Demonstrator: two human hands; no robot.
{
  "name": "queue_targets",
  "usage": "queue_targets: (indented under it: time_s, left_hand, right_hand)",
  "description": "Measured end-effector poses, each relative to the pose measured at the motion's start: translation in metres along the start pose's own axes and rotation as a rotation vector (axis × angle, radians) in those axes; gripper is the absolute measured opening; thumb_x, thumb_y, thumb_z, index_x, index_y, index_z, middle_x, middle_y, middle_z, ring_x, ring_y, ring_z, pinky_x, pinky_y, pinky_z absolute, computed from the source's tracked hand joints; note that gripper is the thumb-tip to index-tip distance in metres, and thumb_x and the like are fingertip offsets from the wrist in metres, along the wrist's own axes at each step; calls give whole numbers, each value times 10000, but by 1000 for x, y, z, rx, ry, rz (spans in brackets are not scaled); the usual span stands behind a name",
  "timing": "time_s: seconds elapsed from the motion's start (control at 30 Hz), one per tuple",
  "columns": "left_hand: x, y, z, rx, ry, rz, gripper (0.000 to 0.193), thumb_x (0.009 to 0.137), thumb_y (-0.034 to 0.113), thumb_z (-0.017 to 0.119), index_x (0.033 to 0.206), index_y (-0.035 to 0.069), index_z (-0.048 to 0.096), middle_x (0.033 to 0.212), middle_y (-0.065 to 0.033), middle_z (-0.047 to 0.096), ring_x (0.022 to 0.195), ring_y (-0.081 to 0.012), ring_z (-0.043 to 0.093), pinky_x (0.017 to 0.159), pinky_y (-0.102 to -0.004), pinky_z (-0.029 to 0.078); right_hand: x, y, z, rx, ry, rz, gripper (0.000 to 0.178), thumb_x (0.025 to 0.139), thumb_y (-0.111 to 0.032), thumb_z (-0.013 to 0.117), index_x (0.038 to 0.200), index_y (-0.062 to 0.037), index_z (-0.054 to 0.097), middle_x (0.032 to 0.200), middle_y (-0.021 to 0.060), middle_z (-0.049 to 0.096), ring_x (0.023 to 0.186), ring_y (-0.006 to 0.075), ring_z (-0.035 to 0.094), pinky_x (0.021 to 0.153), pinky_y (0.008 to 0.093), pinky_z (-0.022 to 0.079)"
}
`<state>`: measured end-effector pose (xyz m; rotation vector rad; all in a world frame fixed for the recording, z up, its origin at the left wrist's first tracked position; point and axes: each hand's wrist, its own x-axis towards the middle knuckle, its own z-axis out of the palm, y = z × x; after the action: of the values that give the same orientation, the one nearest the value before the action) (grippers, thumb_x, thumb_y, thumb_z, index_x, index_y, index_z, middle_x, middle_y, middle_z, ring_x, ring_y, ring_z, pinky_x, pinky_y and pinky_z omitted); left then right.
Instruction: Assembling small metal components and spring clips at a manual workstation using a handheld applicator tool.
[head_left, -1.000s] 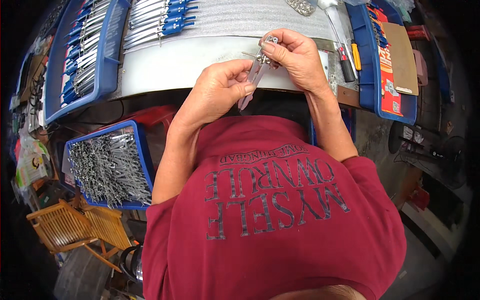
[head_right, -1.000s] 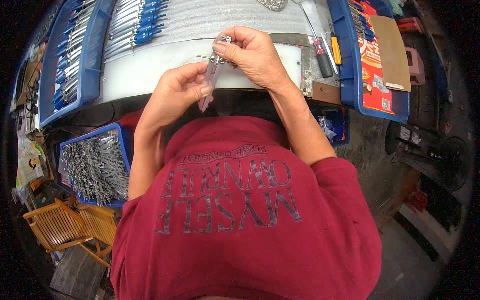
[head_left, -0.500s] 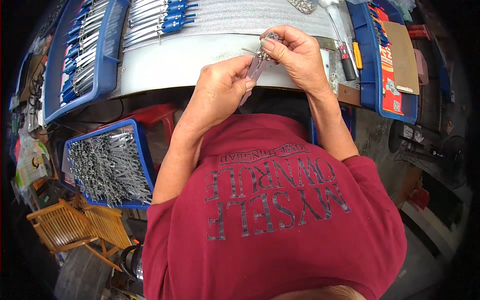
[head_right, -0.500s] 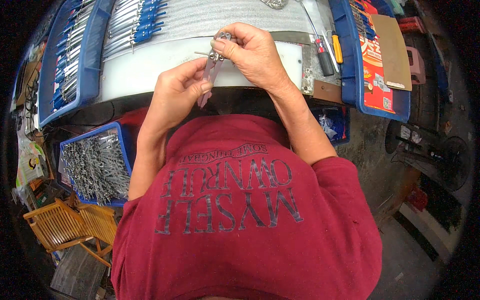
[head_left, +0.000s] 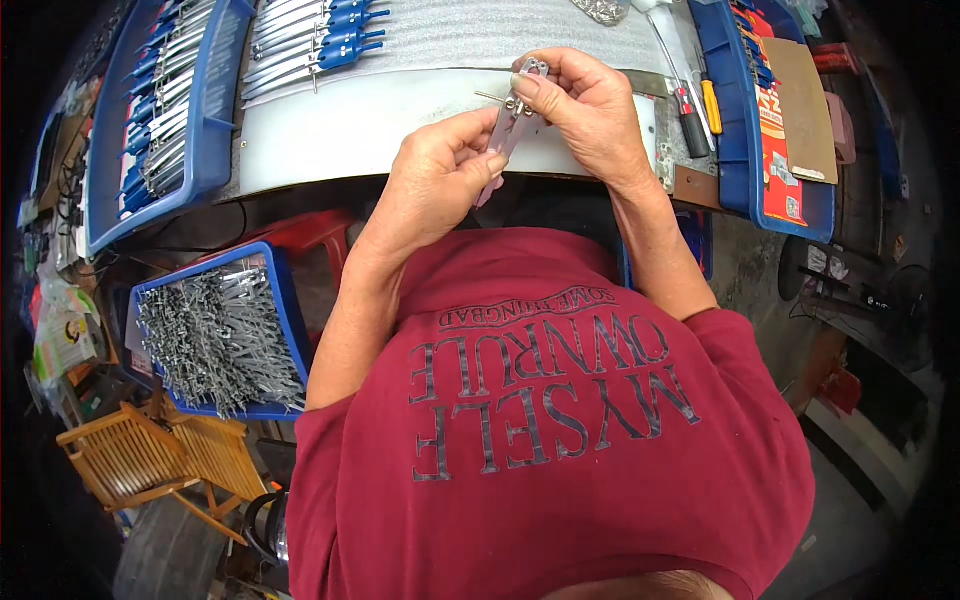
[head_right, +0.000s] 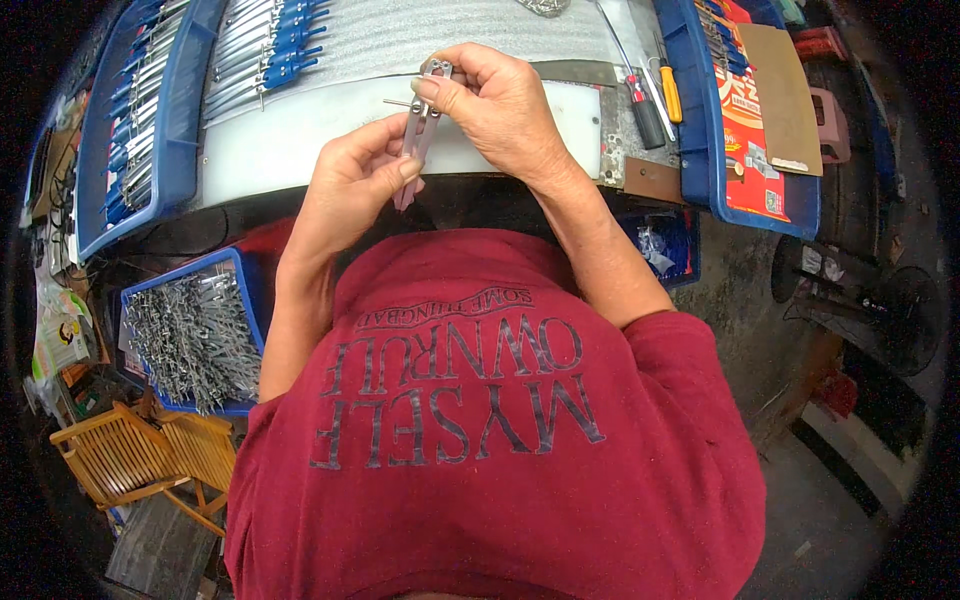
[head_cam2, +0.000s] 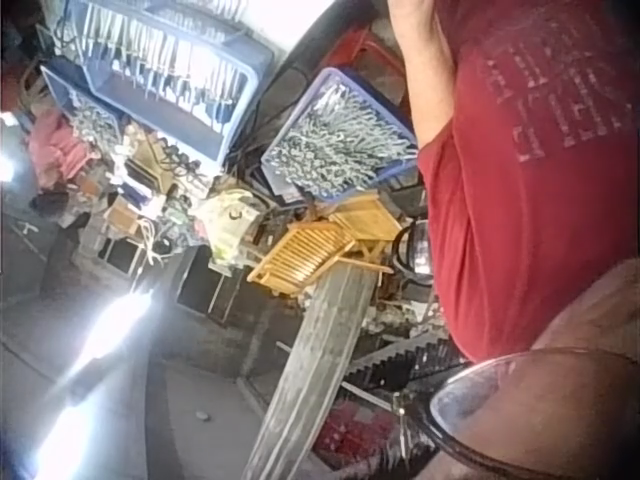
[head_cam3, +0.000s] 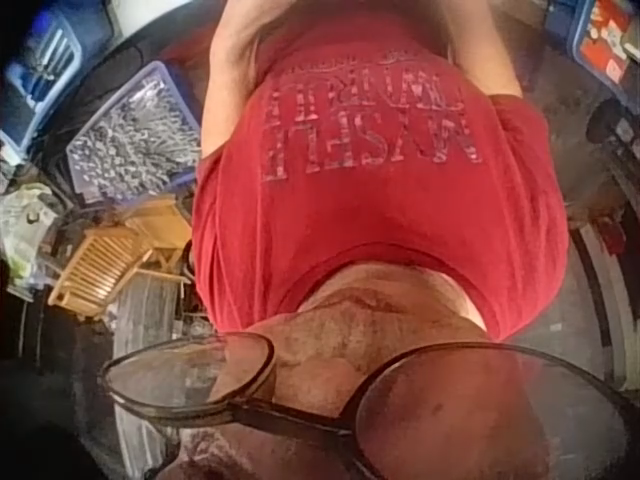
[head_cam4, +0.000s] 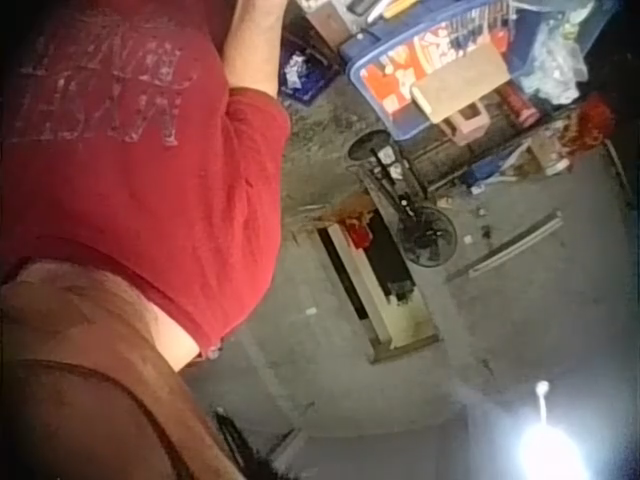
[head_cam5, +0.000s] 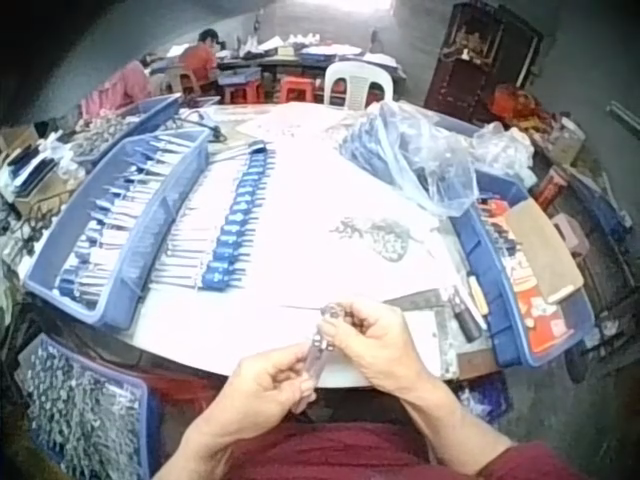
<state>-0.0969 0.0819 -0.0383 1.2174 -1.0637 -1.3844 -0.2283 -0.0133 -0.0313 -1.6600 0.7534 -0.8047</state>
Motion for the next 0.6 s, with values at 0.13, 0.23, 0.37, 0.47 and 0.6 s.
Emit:
queue_targets:
  time_s: [0.13, 0.23, 0.37, 0.47, 0.6]
  left_hand:
    - [1, 0, 5, -81, 63, -26, 293, 766, -16, 488, 1059, -6, 498, 640, 13, 491, 536, -40, 466, 470, -177, 400]
    - [2, -1, 4, -67, 49, -42, 282, 773, -3, 493, 1055, -12, 498, 645, 6, 501, 535, -47, 490, 465, -179, 411]
    - [3, -1, 1, -71, 12, -45, 308, 776, 22, 514, 1078, -28, 478, 709, -9, 523, 568, -73, 527, 473, -174, 410]
    - [3, 1, 2, -30, 44, -40, 281, 764, -7, 499, 1045, -23, 499, 660, -4, 517, 534, -47, 495, 457, -173, 403]
    - [2, 3, 6, -64, 81, -35, 267, 763, -3, 499, 1028, -30, 505, 662, -3, 518, 530, -44, 487, 453, -168, 393]
  right_hand:
    - [1, 4, -1, 40, -11, 20, 199, 764, -124, 582, 910, 11, 561, 682, -17, 544, 590, 21, 458, 507, 154, 366]
    - [2, 3, -1, 35, -15, 34, 203, 761, -129, 586, 908, 10, 562, 680, -14, 545, 582, 22, 457, 503, 156, 366]
    - [3, 5, -2, 38, -19, 37, 204, 759, -132, 589, 904, 10, 562, 676, -13, 545, 577, 25, 458, 501, 157, 366]
    - [3, 5, -1, 49, -16, 33, 202, 760, -129, 587, 903, 10, 562, 675, -12, 546, 573, 26, 459, 501, 157, 366]
    - [3, 3, 0, 51, -3, 33, 187, 762, -115, 580, 898, 11, 561, 674, -14, 544, 575, 24, 457, 500, 157, 364]
